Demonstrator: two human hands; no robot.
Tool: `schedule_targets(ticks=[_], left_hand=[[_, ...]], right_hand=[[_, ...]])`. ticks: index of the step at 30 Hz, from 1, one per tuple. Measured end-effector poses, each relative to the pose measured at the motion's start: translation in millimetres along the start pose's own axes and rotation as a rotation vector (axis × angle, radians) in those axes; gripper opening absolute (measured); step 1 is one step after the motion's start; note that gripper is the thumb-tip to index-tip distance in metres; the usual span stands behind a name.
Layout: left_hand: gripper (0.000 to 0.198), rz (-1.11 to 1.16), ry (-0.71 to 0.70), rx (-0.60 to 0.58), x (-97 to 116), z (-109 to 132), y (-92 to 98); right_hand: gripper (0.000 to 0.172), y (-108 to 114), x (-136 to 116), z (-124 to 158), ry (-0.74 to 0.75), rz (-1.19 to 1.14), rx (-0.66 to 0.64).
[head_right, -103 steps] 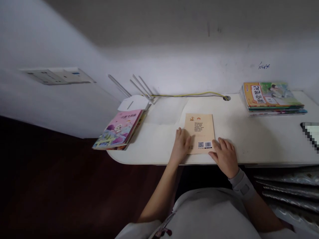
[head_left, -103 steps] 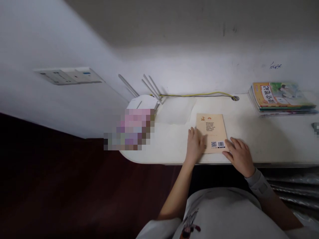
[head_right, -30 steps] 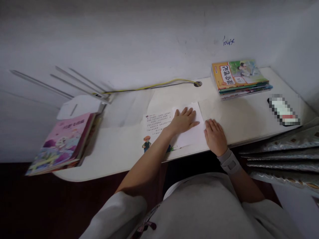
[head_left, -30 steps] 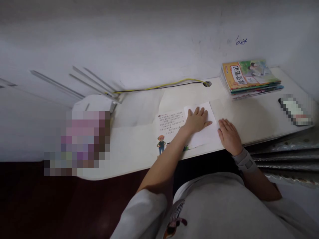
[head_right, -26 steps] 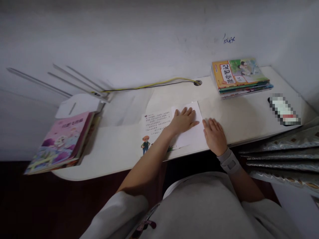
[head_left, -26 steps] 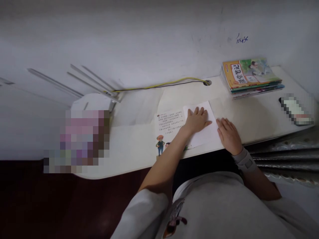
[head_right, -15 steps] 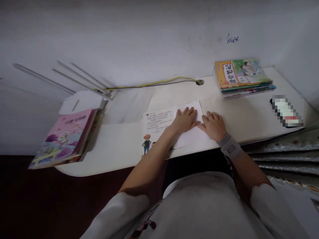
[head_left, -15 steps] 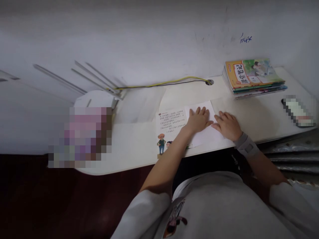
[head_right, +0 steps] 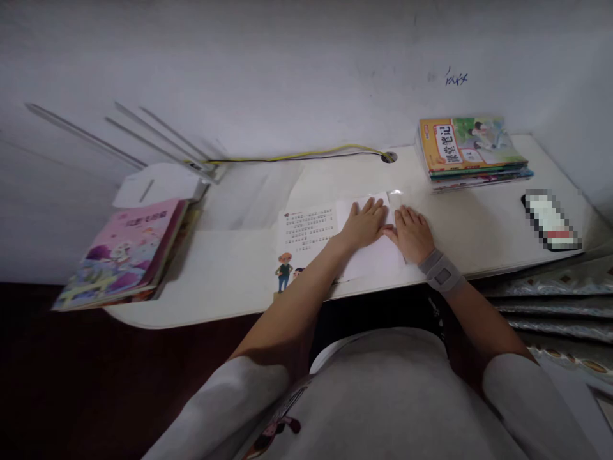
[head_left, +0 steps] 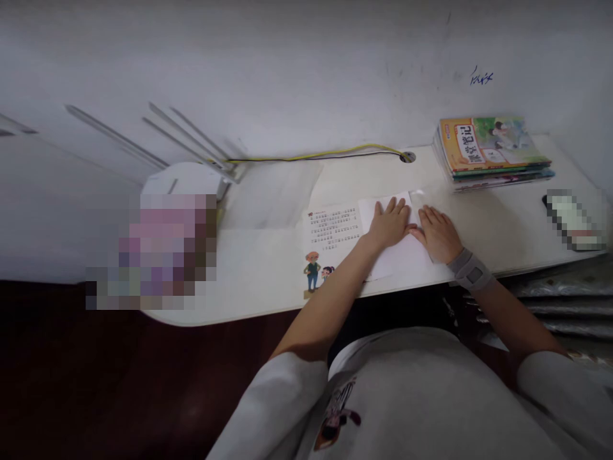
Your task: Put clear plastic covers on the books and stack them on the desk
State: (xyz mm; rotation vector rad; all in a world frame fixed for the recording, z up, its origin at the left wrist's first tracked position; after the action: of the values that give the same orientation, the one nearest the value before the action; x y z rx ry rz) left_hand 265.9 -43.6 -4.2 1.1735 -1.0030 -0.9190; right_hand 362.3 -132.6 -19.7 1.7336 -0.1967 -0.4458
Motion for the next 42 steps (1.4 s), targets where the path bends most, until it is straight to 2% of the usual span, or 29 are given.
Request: schedule_targets(ticks=[11, 17, 21, 28, 37, 40, 42], left_hand=[[0.055, 0.068, -0.051, -0.041, -4.5, -0.8, 5.0], [0.053, 0.022, -0.131, 0.022, -14.1, -7.2, 8.0], [0.058, -0.045, -0.122, 0.05, -19.5, -9.7, 5.7], [0.057, -0.003, -0.135, 0.066, -27.0, -11.0, 1.9], [0.059, 0.138, -0.221, -0.017, -34.0, -3.2, 8.5], [0.059, 0.128, -0.226, 0.019, -36.8, -4.1, 11.0], [0.058, 0.123, -0.162, 0.085, -41.7, -6.1, 14.0]], right_hand=[[0.065, -9.9, 0.7, -5.8, 0.024, 0.01, -0.016], [0.059, 1.5, 2.4, -32.0, 0.109, 0.113, -0.084], [0.062, 2.0, 4.3, -42.6, 0.194, 0.156, -0.093], [0.065, 3.4, 0.9, -35.6, 0.166, 0.165, -0.005], [0.062, -2.8, 2.4, -36.5, 0.141, 0.077, -0.075], [0.062, -5.2, 5.5, -35.6, 0.144, 0.049, -0.047], [0.063, -7.8, 8.5, -35.5, 0.142, 0.042, -0.029]])
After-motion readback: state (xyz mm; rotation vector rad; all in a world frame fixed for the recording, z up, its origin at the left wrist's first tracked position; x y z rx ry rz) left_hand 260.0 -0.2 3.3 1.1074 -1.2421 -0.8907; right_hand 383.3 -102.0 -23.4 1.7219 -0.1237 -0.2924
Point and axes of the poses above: each hand's wrist, its own z-axis away from the middle knuckle, its own y-axis out of the back of the hand, x = y × z, the point moved 4 cm from there along -z, towards the middle knuckle, and after that the axes turned 15 degrees about -y, right-handed, at the moved point
